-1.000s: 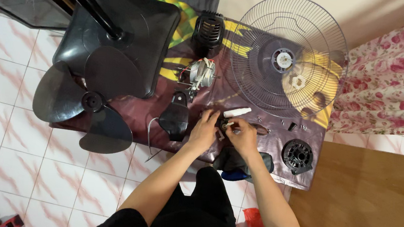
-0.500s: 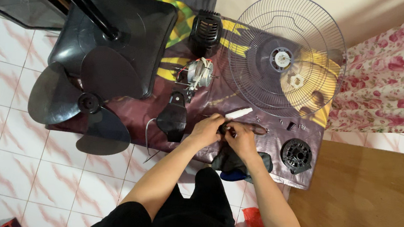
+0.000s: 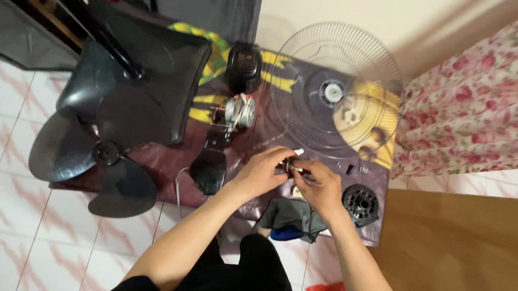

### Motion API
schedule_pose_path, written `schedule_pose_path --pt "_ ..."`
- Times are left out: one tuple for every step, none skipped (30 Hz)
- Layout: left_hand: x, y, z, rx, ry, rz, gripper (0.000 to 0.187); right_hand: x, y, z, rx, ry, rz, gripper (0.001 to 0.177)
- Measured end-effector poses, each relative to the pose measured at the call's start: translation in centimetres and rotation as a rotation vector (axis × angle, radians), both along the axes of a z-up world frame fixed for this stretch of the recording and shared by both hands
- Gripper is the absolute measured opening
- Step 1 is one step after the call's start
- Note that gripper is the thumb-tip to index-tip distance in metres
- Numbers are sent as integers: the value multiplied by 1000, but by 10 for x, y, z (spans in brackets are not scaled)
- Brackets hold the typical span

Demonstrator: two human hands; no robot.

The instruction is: The person disassembles and reassembles small internal components of an electric fan motor. They handle a white plastic housing, a metal rotor, and small screws, using a screwdriver to tighten parts and a cloth to wipe surfaces. The fan blades and cage remain disassembled on the table.

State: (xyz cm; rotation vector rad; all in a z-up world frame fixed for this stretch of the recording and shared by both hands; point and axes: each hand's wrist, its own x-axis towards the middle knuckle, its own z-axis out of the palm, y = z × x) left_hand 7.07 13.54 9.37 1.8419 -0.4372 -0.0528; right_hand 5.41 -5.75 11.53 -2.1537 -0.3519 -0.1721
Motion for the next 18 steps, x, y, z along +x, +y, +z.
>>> schedule_pose_path --pt "3 3 18 12 -76 -4 46 1 2 17 22 6 0 23" --pt "6 5 35 25 -151 -6 45 1 2 32 44 13 2 22" --pt "7 7 51 39 -225 -7 44 1 3 46 66 21 5 22" --pt "6 9 66 39 -217 -9 45 2 4 59 47 -41 27 22" --pt "4 11 79 40 -210 -10 46 3 3 70 27 -104 48 22" --pt "1 12 91 41 -200 -11 46 2 3 79 8 -165 70 23" --pt "1 13 102 50 -223 -15 47 2 3 87 12 -182 78 22" --pt "0 15 110 58 -244 -20 47 1 3 93 17 -196 85 22" --pt "-1 16 118 67 -264 -25 48 1 3 98 22 -211 92 21" --pt "-3 17 125 71 -286 -26 47 0 2 103 22 -218 100 21" --pt "-4 18 132 75 -307 -26 47 0 0 107 22 -225 109 21" --pt "-5 18 137 79 -329 -24 46 1 0 110 21 -232 121 21" --pt "-5 18 142 81 -352 -25 46 1 1 113 62 -213 118 19" --pt "-7 18 147 85 -372 -26 46 -2 2 115 104 -191 115 16" --pt "-8 18 152 89 -391 -27 46 -3 3 117 146 -168 112 14" --pt "-9 19 156 108 -392 -26 45 -4 4 119 206 -102 103 15" --pt "-9 19 160 127 -393 -24 45 -5 4 121 265 -35 93 16" --pt "-10 20 163 148 -391 -20 44 -6 4 123 326 34 85 17"
